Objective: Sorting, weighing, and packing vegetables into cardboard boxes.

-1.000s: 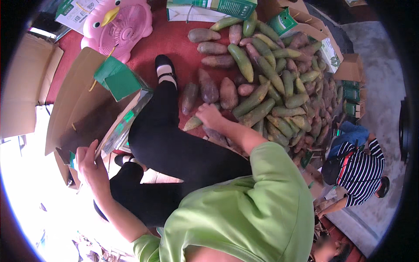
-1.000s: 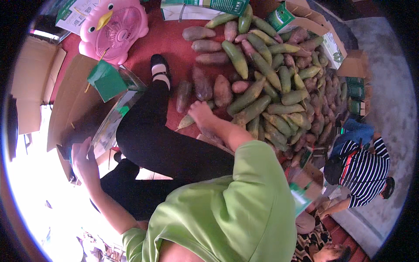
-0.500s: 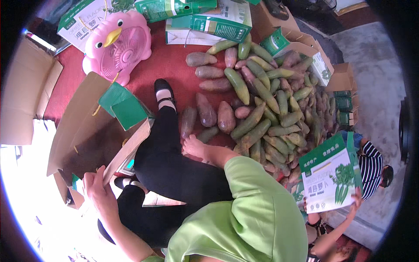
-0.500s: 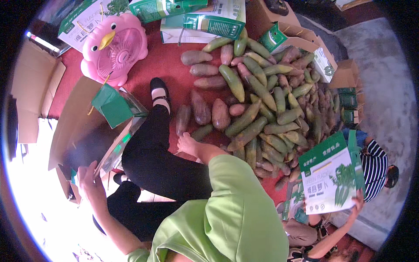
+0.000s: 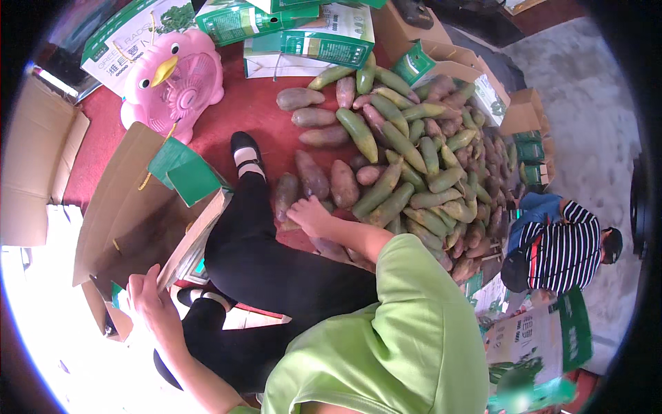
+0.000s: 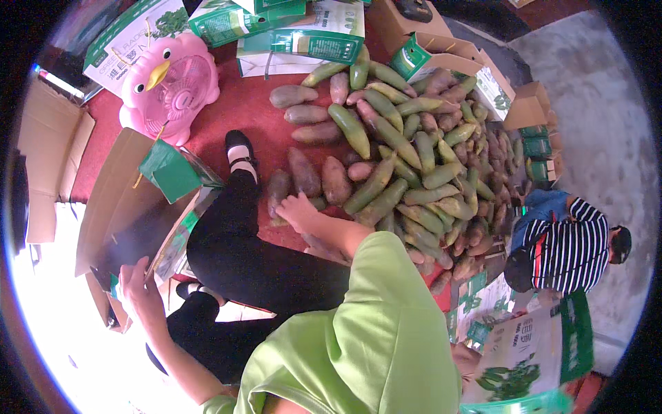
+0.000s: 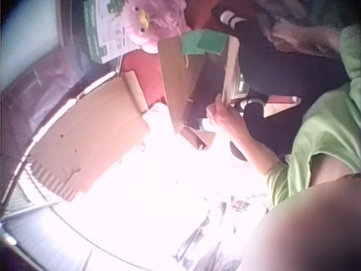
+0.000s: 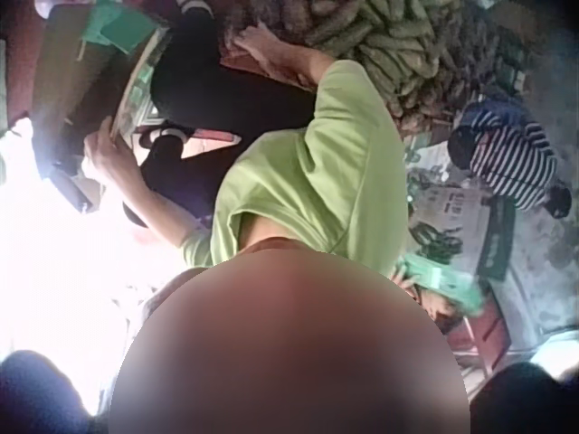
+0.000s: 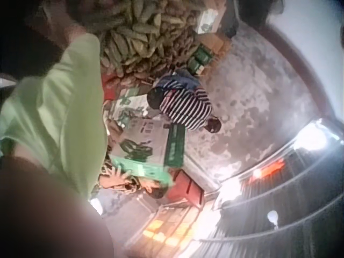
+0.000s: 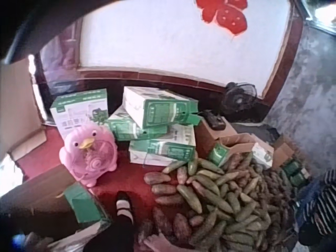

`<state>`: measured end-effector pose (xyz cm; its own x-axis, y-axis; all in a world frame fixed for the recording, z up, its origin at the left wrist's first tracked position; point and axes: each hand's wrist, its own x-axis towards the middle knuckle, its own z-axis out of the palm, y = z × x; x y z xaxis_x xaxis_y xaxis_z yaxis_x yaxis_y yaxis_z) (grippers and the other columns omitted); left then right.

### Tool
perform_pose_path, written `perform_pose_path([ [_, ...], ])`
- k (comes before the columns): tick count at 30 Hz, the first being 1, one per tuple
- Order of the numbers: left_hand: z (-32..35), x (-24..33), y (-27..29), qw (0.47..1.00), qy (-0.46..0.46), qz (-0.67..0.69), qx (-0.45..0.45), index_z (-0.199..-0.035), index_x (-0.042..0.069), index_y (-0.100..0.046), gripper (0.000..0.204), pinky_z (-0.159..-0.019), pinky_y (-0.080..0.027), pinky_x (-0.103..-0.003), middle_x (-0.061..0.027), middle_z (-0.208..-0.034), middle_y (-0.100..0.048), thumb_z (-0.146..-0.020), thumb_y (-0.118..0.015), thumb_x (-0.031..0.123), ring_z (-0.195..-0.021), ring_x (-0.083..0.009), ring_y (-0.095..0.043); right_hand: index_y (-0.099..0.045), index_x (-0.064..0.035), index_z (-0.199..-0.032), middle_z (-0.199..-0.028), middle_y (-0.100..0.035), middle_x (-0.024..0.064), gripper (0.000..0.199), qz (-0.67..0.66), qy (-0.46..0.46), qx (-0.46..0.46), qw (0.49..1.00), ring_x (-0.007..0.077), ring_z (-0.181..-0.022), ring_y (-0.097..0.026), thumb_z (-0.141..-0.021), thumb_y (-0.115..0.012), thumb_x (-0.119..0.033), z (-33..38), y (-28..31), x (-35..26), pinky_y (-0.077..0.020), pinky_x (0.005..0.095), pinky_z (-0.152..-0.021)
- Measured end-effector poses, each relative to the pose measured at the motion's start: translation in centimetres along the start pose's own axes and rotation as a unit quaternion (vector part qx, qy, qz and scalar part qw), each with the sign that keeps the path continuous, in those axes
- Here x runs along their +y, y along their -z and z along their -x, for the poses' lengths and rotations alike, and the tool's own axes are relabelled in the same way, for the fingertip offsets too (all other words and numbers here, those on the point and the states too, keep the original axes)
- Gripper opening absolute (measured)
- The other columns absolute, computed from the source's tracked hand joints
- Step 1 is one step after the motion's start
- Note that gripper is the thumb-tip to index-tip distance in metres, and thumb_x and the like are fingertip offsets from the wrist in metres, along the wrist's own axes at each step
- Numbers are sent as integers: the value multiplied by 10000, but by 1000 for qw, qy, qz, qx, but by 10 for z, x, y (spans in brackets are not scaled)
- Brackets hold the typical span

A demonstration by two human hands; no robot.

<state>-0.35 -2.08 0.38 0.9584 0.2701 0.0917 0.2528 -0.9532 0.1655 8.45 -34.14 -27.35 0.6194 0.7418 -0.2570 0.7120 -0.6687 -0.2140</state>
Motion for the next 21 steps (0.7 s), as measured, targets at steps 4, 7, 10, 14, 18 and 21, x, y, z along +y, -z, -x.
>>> perform_pose_path([
  [4, 3, -4, -1, 1000, 4, -16, 1, -995, 31, -660, 374, -776, -403, -387, -86, -839, -529, -641, -650, -89, -843, -265, -540, -537, -92, -1101, -1030, -574, 92, 529, -147, -157, 91, 972, 298, -977, -551, -636, -763, -205, 9, 25, 11, -402, 448, -801],
  [7, 1, -1, 3, 1000, 19, -15, 0, -989, 33, -666, 371, -779, -404, -386, -85, -838, -535, -637, -658, -84, -845, -265, -542, -529, -65, -1076, -1022, -573, 108, 533, -306, -253, 230, 888, 317, -978, -555, -620, -781, -179, 17, 27, 31, -426, 426, -839],
  [10, -2, 2, 5, 1000, -7, -3, 15, -977, 52, -658, 324, -712, -440, -400, -107, -846, -553, -675, -641, -65, -824, -301, -560, -499, -40, -1107, -1063, -565, 123, 599, -444, -282, 361, 770, 273, -1009, -554, -605, -808, -144, 20, 24, 66, -450, 382, -893],
  [14, 1, -1, 4, 999, -26, -12, 39, -952, 74, -671, 318, -693, -439, -400, -101, -830, -559, -668, -637, -67, -805, -297, -568, -432, -3, -1195, -1138, -526, 96, 621, -551, -236, 415, 685, 199, -1058, -519, -682, -776, -68, 22, 118, 72, -430, 342, -932],
  [18, 1, 1, 6, 1000, 5, -13, 17, -945, 73, -678, 318, -774, -422, -392, -93, -838, -551, -662, -626, -62, -866, -290, -554, -443, -12, -1164, -1135, -550, 96, 524, -564, -167, 495, 639, 184, -1029, -566, -722, -720, 39, 13, 224, 45, -468, 326, -919],
  [21, 3, -1, 6, 1000, 17, -3, 3, -961, 68, -679, 329, -815, -420, -396, -90, -856, -542, -662, -641, -63, -891, -286, -544, -432, -8, -1173, -1121, -556, 96, 553, -584, -52, 526, 616, 198, -1026, -575, -708, -724, 56, -1, 282, 27, -474, 337, -923],
])
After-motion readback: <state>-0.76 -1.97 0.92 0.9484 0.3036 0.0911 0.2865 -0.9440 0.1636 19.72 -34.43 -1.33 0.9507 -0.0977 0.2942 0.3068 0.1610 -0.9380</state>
